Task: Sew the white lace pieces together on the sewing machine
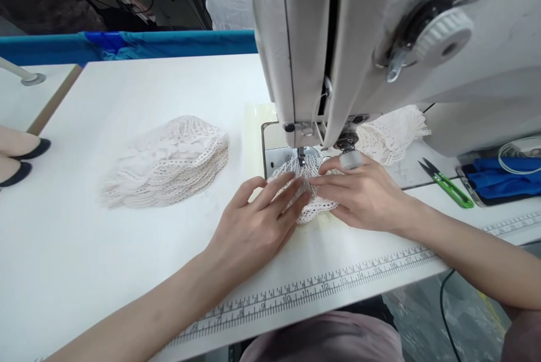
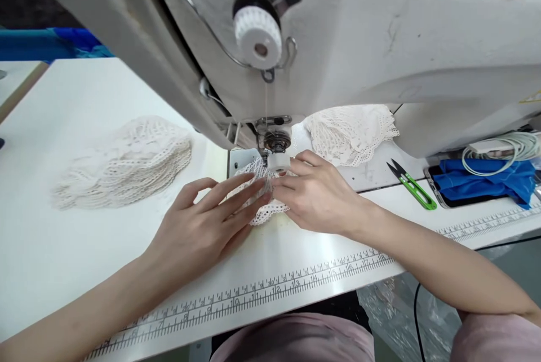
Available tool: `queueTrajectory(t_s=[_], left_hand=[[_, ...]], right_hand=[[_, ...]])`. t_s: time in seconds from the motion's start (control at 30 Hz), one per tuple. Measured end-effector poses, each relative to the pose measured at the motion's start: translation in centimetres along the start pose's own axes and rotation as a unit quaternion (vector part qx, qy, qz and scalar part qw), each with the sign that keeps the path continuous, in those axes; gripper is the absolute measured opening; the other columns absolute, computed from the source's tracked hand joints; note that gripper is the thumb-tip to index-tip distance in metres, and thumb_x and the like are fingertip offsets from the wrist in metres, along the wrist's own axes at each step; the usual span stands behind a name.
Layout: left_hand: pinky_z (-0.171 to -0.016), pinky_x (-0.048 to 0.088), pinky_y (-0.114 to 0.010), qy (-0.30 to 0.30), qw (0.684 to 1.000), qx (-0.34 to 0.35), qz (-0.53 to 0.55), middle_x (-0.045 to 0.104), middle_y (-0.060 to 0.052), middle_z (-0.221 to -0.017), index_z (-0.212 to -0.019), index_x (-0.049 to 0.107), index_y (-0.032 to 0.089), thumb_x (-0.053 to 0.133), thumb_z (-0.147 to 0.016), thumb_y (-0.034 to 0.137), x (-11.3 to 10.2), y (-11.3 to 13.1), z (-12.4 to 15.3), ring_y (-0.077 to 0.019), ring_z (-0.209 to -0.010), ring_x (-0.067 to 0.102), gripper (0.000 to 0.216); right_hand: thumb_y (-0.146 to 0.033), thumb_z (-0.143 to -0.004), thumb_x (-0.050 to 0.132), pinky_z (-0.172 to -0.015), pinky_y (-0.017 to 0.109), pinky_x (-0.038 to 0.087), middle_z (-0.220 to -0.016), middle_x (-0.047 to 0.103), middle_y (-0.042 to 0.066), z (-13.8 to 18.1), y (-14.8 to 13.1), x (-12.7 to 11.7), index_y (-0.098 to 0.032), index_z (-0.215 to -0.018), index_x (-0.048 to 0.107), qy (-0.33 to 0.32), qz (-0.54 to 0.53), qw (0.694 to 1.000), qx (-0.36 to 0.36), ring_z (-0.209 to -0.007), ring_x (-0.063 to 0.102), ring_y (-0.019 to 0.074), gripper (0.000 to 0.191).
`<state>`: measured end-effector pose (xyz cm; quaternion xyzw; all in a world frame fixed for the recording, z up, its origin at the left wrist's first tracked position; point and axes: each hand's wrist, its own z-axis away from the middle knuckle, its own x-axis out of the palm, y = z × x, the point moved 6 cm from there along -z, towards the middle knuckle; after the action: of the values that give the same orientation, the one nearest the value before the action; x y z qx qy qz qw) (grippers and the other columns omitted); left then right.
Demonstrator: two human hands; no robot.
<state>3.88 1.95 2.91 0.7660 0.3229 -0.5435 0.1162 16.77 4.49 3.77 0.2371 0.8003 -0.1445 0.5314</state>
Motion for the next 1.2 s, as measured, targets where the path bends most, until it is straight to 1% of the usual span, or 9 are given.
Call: queueTrajectory(t_s=[0.23,0.4,0.53,0.73,0.87,0.93,1.03,1.13,1.2], left_hand=[[-0.093,0.040,-0.041,-0.023,0.999,-0.011,0.020,0.067,-0.009,-0.122,-0.119,0.062,0.018,0.050,-0.093,0.014,0.4,-0.4,0.3,-0.0259,-0.125,0.054,0.028],[-0.094,0.040,-0.042,-0.014,1.000,-0.015,0.020,0.067,-0.009,-0.121,-0.118,0.062,0.017,0.049,-0.094,0.015,0.5,-0.8,-0.1,-0.0259,-0.124,0.055,0.027],[-0.094,0.039,-0.043,-0.005,1.000,-0.018,0.010,0.068,-0.008,-0.120,-0.118,0.061,0.018,0.048,-0.095,0.016,0.7,-1.3,-0.5,-0.0243,-0.122,0.057,0.027],[-0.092,0.037,-0.042,0.009,0.999,-0.035,-0.001,0.069,-0.006,-0.118,-0.117,0.061,0.020,0.048,-0.096,0.017,1.1,-2.2,-1.0,-0.0217,-0.116,0.061,0.025],[-0.090,0.037,-0.044,0.018,0.999,-0.045,-0.002,0.069,-0.006,-0.119,-0.116,0.062,0.021,0.050,-0.095,0.018,1.3,-2.4,-1.0,-0.0228,-0.114,0.061,0.025],[-0.086,0.039,-0.044,0.027,0.998,-0.052,-0.013,0.068,-0.005,-0.121,-0.114,0.064,0.022,0.053,-0.093,0.018,1.2,-2.2,-1.0,-0.0247,-0.109,0.062,0.025],[-0.071,0.040,-0.040,0.042,0.995,-0.084,-0.022,0.070,-0.002,-0.115,-0.108,0.067,0.024,0.056,-0.090,0.018,0.5,-2.2,-1.0,-0.0234,-0.090,0.066,0.022],[-0.060,0.041,-0.033,0.003,0.987,-0.141,0.073,0.073,-0.001,-0.100,-0.099,0.069,0.021,0.050,-0.092,0.018,0.4,-3.1,-1.1,-0.0172,-0.070,0.064,0.021],[-0.056,0.043,-0.029,-0.035,0.968,-0.190,0.161,0.073,-0.002,-0.091,-0.094,0.069,0.018,0.047,-0.091,0.019,0.6,-4.1,-1.3,-0.0154,-0.065,0.063,0.022]], right_hand=[[-0.006,-0.076,0.046,-0.077,0.033,0.039,-0.094,0.075,0.001,-0.1,0.1,-0.1,-0.015,-0.078,0.069,0.008,0.004,1.000,0.002,-0.083,0.063,0.0181,0.025],[-0.005,-0.079,0.045,-0.078,0.033,0.039,-0.095,0.075,0.003,-0.2,0.4,0.1,-0.015,-0.086,0.070,0.015,0.004,1.000,0.005,-0.084,0.062,0.0187,0.028],[-0.003,-0.080,0.043,-0.081,0.034,0.040,-0.090,0.075,0.003,-0.3,0.9,0.5,-0.016,-0.089,0.070,0.011,0.026,0.999,0.017,-0.085,0.062,0.0190,0.031],[-0.008,-0.086,0.048,-0.087,0.036,0.039,-0.088,0.075,0.004,-0.4,1.5,1.4,-0.016,-0.092,0.070,-0.010,0.077,0.997,0.020,-0.081,0.062,0.0186,0.024],[-0.012,-0.089,0.049,-0.087,0.035,0.040,-0.089,0.075,0.004,-0.4,1.6,1.7,-0.017,-0.093,0.070,0.006,0.095,0.995,0.031,-0.083,0.063,0.0182,0.022],[-0.014,-0.091,0.048,-0.086,0.034,0.041,-0.089,0.076,0.002,-0.4,1.5,1.6,-0.018,-0.096,0.070,0.024,0.090,0.995,0.031,-0.084,0.064,0.0177,0.022],[-0.012,-0.091,0.049,-0.082,0.032,0.043,-0.084,0.076,-0.001,-0.4,1.3,1.4,-0.021,-0.093,0.070,0.044,0.041,0.998,0.033,-0.082,0.065,0.0158,0.023],[-0.011,-0.088,0.054,-0.078,0.029,0.046,-0.079,0.074,0.000,-0.2,2.0,1.2,-0.021,-0.095,0.072,0.062,-0.032,0.994,0.079,-0.077,0.065,0.0150,0.022],[-0.013,-0.089,0.055,-0.073,0.029,0.047,-0.077,0.073,0.002,-0.2,2.7,1.3,-0.019,-0.098,0.073,0.069,-0.056,0.989,0.122,-0.073,0.064,0.0153,0.021]])
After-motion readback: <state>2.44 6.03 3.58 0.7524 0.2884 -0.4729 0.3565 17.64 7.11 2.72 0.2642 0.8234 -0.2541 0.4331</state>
